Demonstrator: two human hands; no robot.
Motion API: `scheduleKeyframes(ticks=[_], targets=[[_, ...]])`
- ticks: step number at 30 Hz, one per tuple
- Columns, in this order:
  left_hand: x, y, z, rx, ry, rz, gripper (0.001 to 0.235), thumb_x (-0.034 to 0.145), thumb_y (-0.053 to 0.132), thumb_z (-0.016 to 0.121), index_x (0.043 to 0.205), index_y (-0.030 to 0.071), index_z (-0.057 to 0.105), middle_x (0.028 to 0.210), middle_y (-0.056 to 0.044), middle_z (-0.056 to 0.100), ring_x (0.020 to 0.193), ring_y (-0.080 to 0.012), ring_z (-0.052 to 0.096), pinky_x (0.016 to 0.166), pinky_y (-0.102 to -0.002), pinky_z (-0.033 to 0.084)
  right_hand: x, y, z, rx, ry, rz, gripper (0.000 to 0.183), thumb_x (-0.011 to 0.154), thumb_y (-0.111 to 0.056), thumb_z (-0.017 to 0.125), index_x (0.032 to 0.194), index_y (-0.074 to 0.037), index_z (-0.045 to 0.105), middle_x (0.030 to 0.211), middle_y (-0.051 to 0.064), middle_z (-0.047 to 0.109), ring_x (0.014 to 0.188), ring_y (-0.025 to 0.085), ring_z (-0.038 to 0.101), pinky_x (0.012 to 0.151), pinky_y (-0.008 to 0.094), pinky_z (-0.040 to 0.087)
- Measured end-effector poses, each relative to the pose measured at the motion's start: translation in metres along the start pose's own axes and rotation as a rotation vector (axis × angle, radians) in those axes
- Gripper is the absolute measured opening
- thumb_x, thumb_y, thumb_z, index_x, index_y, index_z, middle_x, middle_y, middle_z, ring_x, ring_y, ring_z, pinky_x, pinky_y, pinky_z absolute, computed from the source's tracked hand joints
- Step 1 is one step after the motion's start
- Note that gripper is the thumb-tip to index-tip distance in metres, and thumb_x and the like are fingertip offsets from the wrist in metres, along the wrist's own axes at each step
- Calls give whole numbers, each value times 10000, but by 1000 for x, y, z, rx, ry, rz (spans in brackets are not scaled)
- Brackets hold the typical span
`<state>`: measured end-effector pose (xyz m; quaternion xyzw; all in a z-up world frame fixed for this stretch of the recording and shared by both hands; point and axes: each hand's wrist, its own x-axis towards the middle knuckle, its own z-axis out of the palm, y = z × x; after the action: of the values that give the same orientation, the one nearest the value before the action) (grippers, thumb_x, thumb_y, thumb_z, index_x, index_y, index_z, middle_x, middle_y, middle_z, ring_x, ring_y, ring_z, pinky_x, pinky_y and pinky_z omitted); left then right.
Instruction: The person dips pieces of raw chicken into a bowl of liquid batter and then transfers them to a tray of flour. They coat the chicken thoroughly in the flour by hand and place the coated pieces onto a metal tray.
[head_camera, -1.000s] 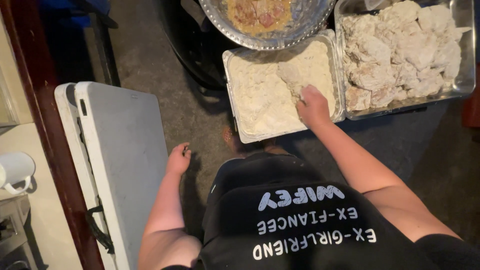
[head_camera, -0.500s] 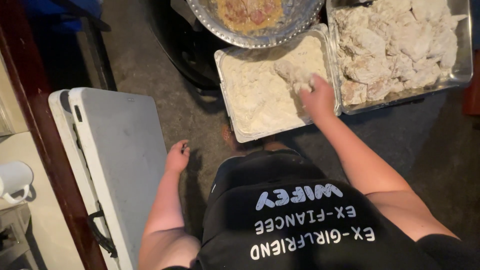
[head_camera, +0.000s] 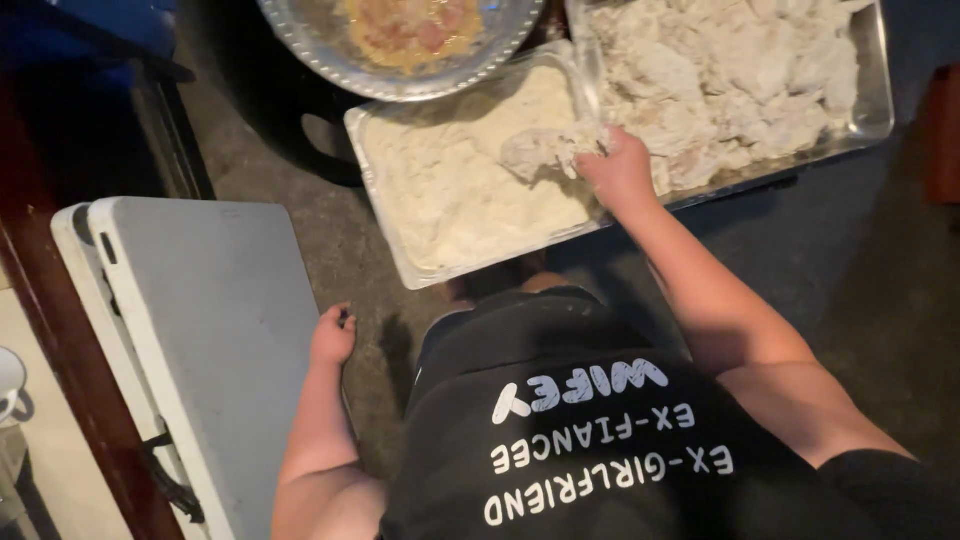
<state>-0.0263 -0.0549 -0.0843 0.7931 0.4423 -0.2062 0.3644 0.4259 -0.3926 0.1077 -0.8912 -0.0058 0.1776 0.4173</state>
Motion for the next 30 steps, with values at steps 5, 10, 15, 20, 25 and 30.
scheduleKeyframes(ticks=[5,10,15,20,25,30], targets=[[-20,34,39,42,-6,-68,413,1006,352,634,1383,186,644,1332,-189,660,1276,-370,619,1104,-509,499,43,46,-46,162,-64,98,584,807,-250,831,1328,-56,655,1168,149,738,1162,288,688,953,464,536],[-36,95,72,73,-1,-46,357,1004,325,634,1318,161,678,1299,-177,683,1232,-360,654,1061,-524,527,131,162,-157,216,-129,-121,884,845,-96,915,1527,68,377,1133,231,717,1117,330,711,973,475,548],[-63,179,22,192,-47,-94,434,939,425,566,1264,167,691,1246,-201,704,1137,-430,658,920,-515,519,142,142,-300,-248,-335,-178,402,799,-82,700,1199,-50,720,1131,44,685,1020,193,601,860,358,450],[-101,276,-109,442,-275,-307,776,931,638,522,1510,121,532,1517,-139,566,1348,-392,577,1066,-499,489,139,149,-342,-333,-292,82,394,808,-69,615,1184,-9,717,1164,85,661,1022,250,595,793,412,428],[-164,424,-186,135,177,62,526,987,469,540,1413,165,594,1361,-133,643,1227,-371,581,951,-512,449,126,137,-339,-344,-158,271,647,939,-119,586,1551,32,437,1465,206,535,1260,354,535,949,430,397],[98,414,-104,168,482,762,513,1089,341,553,1521,74,478,1542,-215,481,1435,-384,420,1184,-504,252,150,204,-330,-469,-172,51,537,871,-192,644,1391,-56,642,1213,210,674,1108,350,609,870,446,435]])
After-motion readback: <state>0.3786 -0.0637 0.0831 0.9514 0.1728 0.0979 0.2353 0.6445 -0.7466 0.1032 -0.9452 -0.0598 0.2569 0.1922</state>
